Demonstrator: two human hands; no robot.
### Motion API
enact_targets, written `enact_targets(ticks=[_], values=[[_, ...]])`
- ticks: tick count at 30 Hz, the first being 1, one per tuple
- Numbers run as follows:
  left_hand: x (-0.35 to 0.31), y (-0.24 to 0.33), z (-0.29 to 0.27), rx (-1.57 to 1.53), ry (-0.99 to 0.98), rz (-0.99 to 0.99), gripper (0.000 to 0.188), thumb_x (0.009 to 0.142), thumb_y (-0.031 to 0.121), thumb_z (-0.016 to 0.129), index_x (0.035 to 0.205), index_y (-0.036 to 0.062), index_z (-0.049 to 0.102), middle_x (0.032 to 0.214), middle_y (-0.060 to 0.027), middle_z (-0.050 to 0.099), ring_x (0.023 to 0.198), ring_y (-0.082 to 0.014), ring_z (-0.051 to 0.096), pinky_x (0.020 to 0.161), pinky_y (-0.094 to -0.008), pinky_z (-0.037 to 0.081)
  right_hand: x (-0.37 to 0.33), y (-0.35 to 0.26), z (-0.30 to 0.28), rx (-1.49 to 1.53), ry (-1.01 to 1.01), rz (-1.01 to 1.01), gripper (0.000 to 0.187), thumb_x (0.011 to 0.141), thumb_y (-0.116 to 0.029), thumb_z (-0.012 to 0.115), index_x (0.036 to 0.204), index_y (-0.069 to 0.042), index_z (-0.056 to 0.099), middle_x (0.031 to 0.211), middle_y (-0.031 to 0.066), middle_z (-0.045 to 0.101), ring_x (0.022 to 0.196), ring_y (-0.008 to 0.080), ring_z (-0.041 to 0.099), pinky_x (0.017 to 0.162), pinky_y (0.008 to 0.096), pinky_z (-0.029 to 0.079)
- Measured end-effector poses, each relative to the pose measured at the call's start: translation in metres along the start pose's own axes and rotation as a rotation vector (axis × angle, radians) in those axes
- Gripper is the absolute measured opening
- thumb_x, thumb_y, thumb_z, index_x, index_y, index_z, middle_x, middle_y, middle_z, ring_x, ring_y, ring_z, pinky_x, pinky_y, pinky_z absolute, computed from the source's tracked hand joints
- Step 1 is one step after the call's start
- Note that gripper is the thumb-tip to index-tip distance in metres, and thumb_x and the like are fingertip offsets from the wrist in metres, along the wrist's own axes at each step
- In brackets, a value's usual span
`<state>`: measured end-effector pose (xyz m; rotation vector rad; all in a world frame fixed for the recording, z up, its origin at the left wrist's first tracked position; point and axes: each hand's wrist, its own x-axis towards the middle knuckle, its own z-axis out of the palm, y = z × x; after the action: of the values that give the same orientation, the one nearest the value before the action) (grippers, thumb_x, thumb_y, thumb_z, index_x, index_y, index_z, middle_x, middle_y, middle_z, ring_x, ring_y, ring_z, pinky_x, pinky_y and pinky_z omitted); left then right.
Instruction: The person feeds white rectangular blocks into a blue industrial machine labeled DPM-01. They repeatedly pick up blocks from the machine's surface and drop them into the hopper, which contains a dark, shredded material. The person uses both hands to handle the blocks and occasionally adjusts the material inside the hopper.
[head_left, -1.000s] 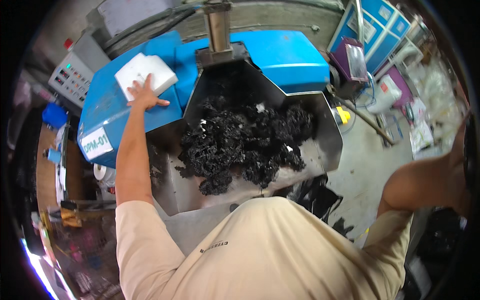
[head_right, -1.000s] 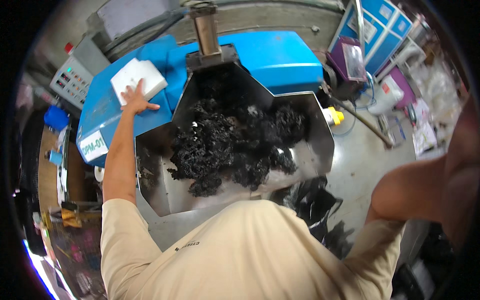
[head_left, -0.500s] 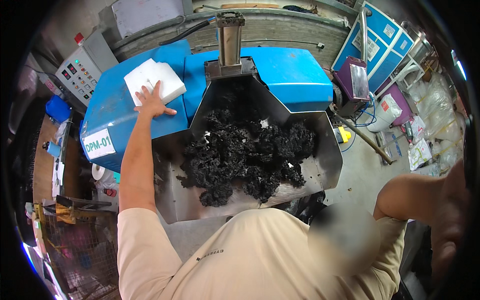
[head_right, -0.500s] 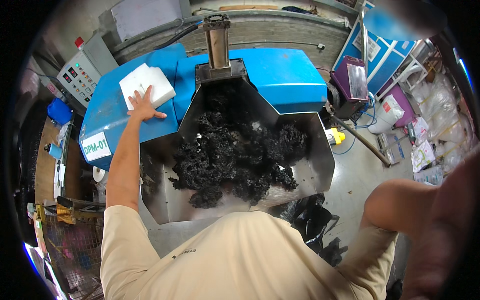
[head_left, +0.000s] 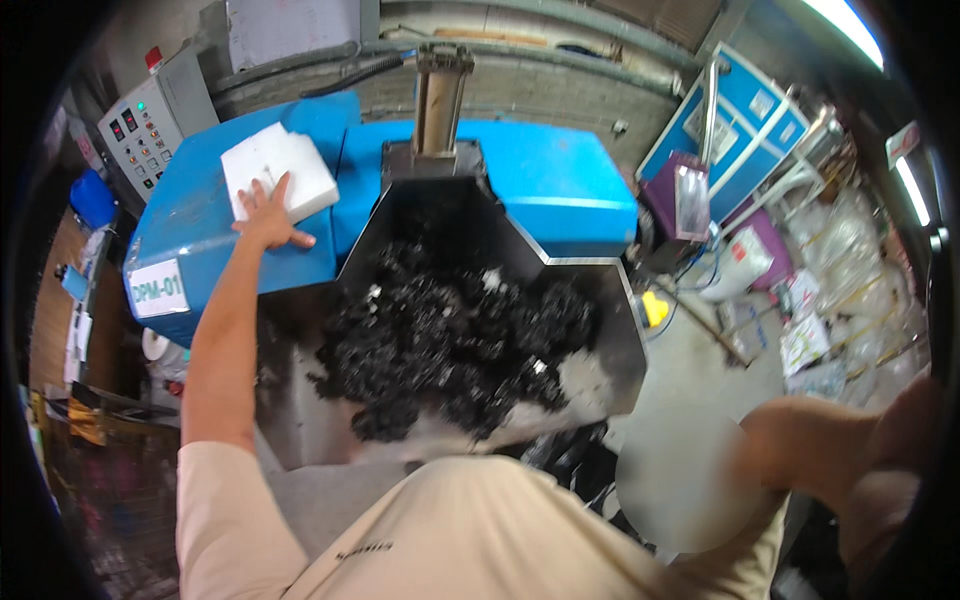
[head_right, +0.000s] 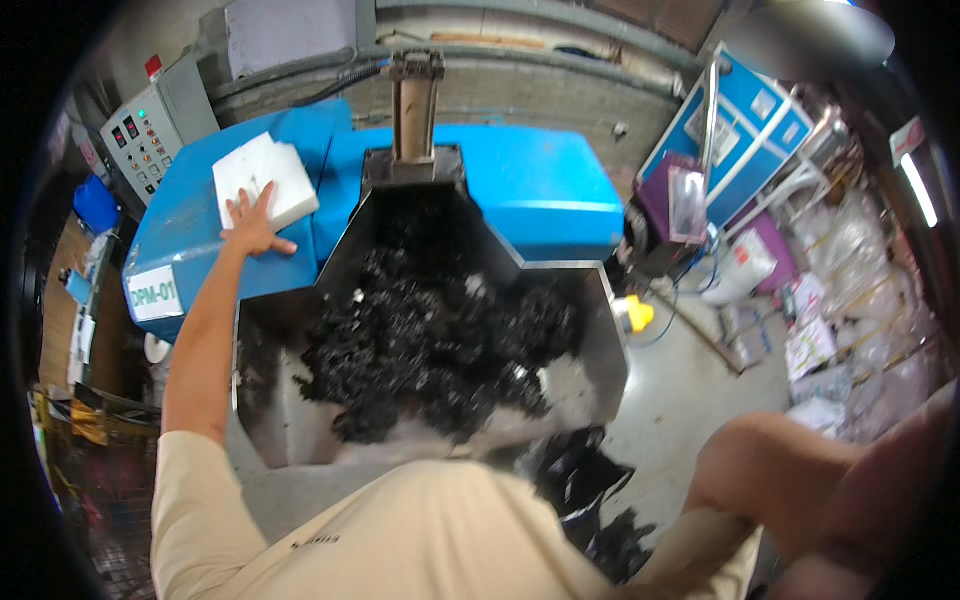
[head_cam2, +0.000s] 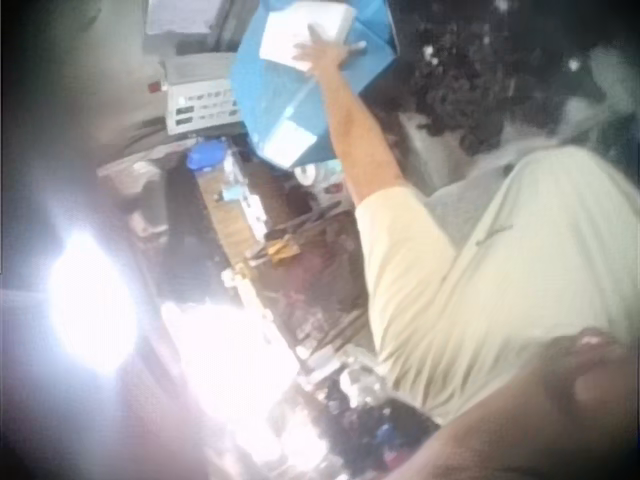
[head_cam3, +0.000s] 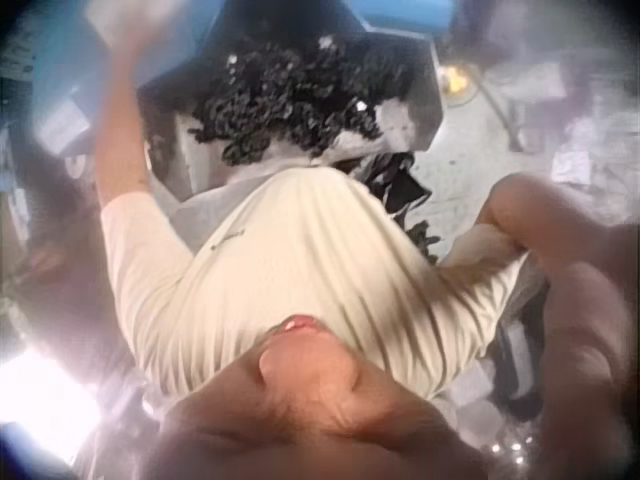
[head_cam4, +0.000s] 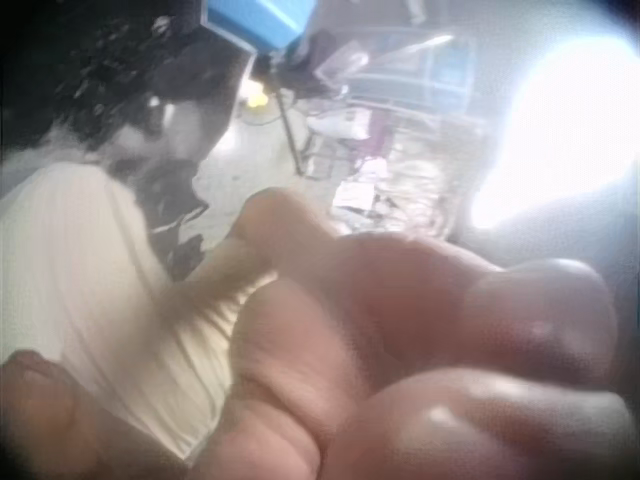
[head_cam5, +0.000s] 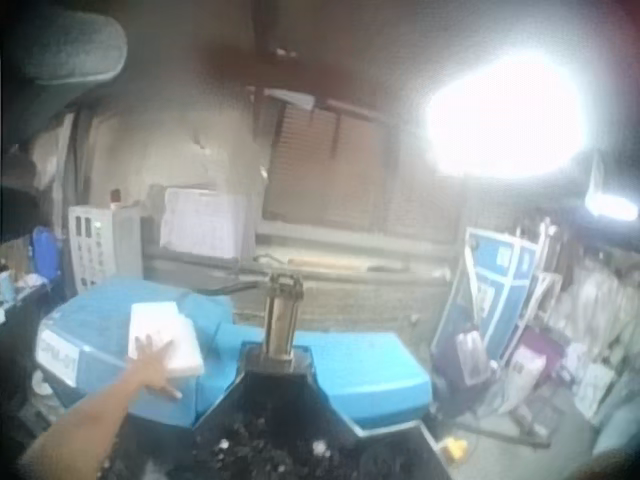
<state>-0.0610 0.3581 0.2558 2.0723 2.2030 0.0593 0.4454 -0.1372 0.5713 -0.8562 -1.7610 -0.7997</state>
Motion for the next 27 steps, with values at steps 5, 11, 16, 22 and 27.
enact_targets(ticks=[5,11,16,22,27], values=[[-0.009,0.004,-0.003,-0.026,-0.013,0.015,0.158,0.049,0.051,0.108,0.174,0.0433,0.011,0.181,-0.0259,-0.007,0.164,-0.0563,-0.010,0.115,-0.0899,0.021,-0.005,0.006,-0.004,-0.071,0.011,0.039,0.032,0.099,-0.011,0.072,0.127,0.003,0.073,0.120,0.0157,0.076,0.111,0.0253,0.070,0.102,0.0402,0.053],[-0.008,0.006,0.003,-0.060,-0.022,0.057,0.164,0.045,0.057,0.107,0.176,0.0376,0.009,0.180,-0.0277,-0.010,0.163,-0.0567,-0.013,0.115,-0.0902,0.020,-0.020,0.022,0.007,-0.141,0.030,0.124,0.032,0.098,-0.010,0.072,0.127,0.004,0.073,0.120,0.0159,0.075,0.112,0.0257,0.070,0.103,0.0407,0.053],[-0.014,-0.017,-0.008,-0.039,0.004,0.031,0.169,0.040,0.069,0.103,0.176,0.0340,0.009,0.179,-0.0306,-0.014,0.161,-0.0581,-0.019,0.116,-0.0898,0.017,-0.043,0.028,0.033,-0.125,0.098,0.171,0.032,0.098,-0.009,0.072,0.127,0.004,0.073,0.120,0.0162,0.075,0.112,0.0261,0.070,0.103,0.0411,0.052],[-0.015,0.006,0.004,-0.047,-0.038,0.042,0.164,0.043,0.067,0.104,0.176,0.0358,0.012,0.180,-0.0293,-0.011,0.162,-0.0570,-0.016,0.118,-0.0877,0.017,-0.047,0.029,0.043,-0.151,0.085,0.212,0.032,0.097,-0.008,0.071,0.127,0.005,0.072,0.120,0.0164,0.075,0.112,0.0266,0.069,0.103,0.0416,0.052],[-0.011,0.002,-0.003,-0.031,-0.010,0.042,0.165,0.043,0.065,0.105,0.176,0.0377,0.011,0.180,-0.0283,-0.011,0.163,-0.0566,-0.016,0.118,-0.0871,0.017,-0.054,0.013,0.038,-0.147,0.110,0.209,0.033,0.097,-0.008,0.071,0.127,0.005,0.072,0.120,0.0167,0.074,0.112,0.0270,0.069,0.104,0.0421,0.052]])
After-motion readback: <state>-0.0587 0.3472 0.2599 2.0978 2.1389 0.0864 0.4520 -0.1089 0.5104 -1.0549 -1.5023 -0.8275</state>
